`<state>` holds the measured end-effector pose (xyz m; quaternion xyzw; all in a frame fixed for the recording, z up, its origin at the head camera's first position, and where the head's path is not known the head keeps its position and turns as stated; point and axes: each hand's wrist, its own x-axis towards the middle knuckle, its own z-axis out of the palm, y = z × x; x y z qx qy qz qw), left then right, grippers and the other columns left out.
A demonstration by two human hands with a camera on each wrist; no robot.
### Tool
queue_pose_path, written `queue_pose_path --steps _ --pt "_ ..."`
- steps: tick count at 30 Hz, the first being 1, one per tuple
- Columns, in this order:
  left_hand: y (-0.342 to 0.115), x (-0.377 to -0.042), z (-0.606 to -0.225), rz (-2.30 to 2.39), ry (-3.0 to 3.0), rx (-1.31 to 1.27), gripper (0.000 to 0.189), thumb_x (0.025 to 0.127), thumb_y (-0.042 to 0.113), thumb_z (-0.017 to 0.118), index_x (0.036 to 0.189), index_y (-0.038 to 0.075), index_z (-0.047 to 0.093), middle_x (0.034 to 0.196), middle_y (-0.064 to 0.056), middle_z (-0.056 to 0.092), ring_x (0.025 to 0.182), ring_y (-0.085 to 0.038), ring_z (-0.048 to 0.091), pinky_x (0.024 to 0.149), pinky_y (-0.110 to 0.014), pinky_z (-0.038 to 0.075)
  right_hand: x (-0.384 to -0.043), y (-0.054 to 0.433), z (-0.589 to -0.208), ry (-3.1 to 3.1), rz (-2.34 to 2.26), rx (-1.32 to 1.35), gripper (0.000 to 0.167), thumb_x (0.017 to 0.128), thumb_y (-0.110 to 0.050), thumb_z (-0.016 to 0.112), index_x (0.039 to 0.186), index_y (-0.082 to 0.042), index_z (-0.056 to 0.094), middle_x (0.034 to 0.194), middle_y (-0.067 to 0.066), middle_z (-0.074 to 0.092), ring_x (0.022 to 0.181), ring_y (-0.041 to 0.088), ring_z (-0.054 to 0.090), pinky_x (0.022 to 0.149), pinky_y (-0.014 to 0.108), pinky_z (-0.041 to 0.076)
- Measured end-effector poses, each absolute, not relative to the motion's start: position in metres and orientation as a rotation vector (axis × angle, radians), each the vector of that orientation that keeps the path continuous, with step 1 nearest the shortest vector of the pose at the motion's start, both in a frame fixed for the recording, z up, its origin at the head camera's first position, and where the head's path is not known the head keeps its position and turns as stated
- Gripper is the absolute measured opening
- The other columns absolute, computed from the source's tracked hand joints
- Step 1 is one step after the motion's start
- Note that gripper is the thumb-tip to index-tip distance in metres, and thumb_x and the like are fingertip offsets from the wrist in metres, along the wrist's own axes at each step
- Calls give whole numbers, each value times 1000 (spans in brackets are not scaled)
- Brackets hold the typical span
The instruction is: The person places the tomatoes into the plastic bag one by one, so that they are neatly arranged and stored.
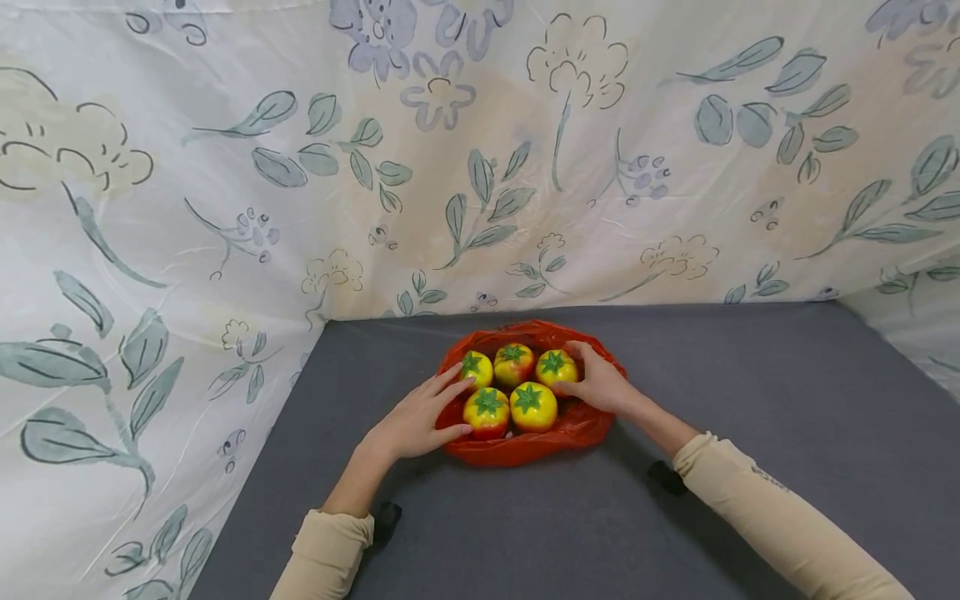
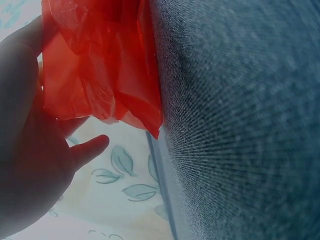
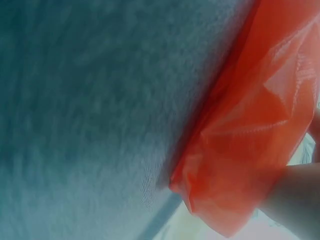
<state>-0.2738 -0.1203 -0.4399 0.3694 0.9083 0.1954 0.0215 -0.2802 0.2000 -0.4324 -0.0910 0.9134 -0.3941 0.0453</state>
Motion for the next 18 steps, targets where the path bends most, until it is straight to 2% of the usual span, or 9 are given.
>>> queue_pose_path --steps 8,15,18 --pt "-120 -269 -435 638 2797 1156 70 91 44 61 149 16 34 157 -8 18 140 -34 21 110 -53 20 -274 196 -425 2825 -1022 -338 87 87 -26 71 147 6 16 138 30 39 117 41 47 97 55 38" --pt "-120 -265 -430 804 2884 1058 70 92 49 56 150 18 32 157 -5 19 141 -33 18 108 -57 22 -267 203 -422 2849 -1074 -369 86 89 -30 69 147 5 16 146 29 27 129 44 34 102 59 30" --pt "-123 -268 -431 893 2968 953 64 95 48 51 149 16 35 155 -5 24 140 -31 22 106 -58 23 -262 208 -422 2933 -1039 -420 80 90 -29 67 146 4 21 144 29 31 128 44 34 101 60 31"
